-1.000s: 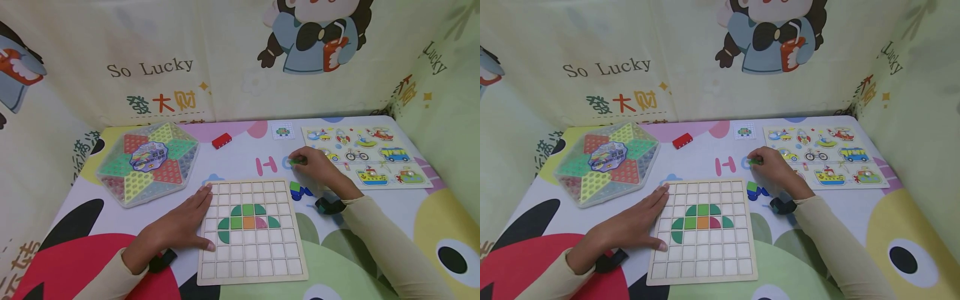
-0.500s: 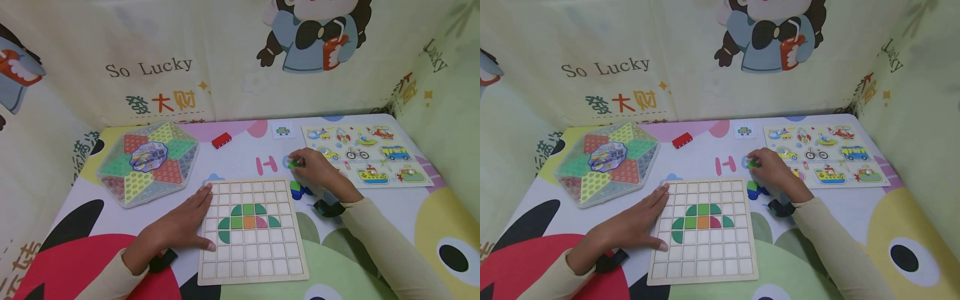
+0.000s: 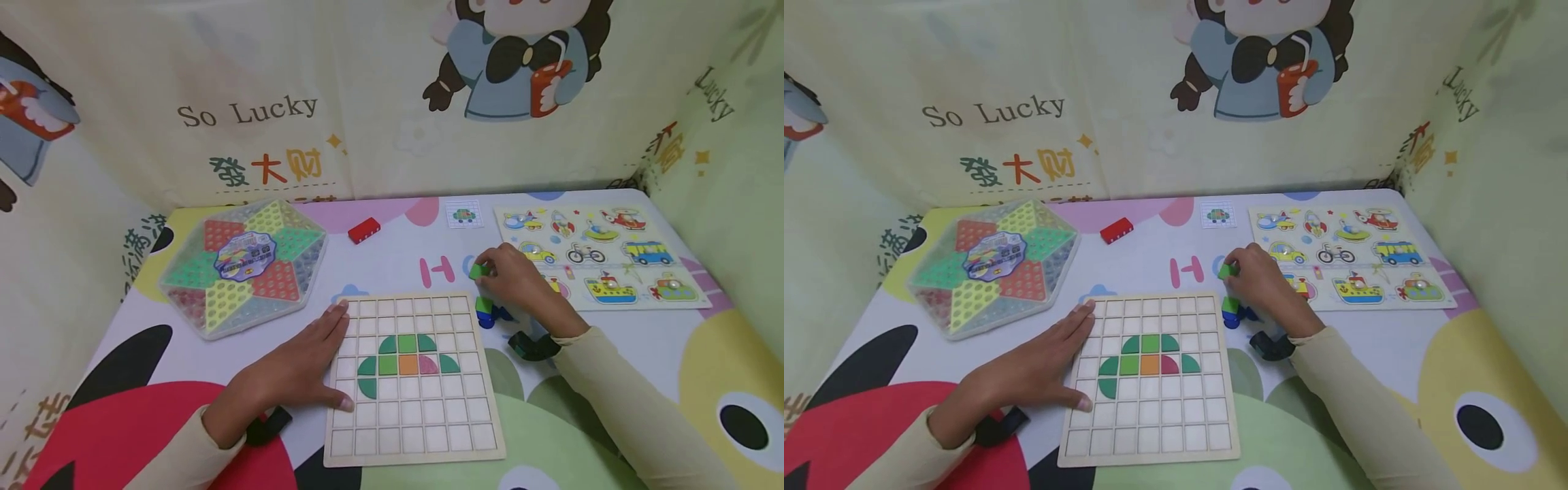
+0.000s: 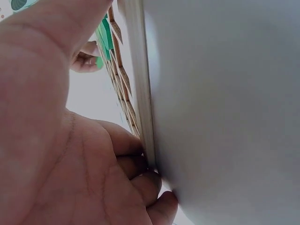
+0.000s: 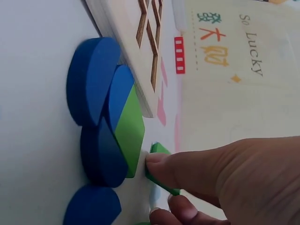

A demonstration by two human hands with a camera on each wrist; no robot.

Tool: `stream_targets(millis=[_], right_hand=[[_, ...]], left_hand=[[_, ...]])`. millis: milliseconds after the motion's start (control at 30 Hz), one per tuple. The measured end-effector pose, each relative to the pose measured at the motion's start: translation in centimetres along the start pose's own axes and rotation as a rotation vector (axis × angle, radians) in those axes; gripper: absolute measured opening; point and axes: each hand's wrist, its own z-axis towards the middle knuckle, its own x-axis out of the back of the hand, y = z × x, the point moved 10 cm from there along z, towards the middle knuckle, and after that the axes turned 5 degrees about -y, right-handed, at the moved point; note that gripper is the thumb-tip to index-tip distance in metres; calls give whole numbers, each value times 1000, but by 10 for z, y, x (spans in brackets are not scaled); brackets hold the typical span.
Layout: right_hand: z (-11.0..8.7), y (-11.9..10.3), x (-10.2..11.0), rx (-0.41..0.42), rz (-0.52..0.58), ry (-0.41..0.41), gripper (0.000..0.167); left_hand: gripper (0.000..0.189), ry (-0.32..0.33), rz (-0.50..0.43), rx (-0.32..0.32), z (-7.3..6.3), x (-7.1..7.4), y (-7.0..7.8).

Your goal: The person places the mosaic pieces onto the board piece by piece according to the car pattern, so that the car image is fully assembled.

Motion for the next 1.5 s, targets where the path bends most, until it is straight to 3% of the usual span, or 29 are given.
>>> stream_targets(millis=[233,500,800,1167,1333,1500], right_hand=[[0,0,-3,29,76,-9,21],[-1,1,2,42,116,40,30],[-4,-10,1,126,147,38,29],[-9,-29,-9,194,152,-30,26],[-13,-38,-10,229,171,-12,26],[-23,-57,-8,334,186,19,22]], left_hand=[[125,-8,0,2,0,0,-1],[126,-4,-9,4,1,0,-2],[125,-8,-4,7,2,-1,0],[125,-9,-11,25,2,1,1],[125,-8,-9,26,2,1,1],[125,-4,-2,21,1,1,1]])
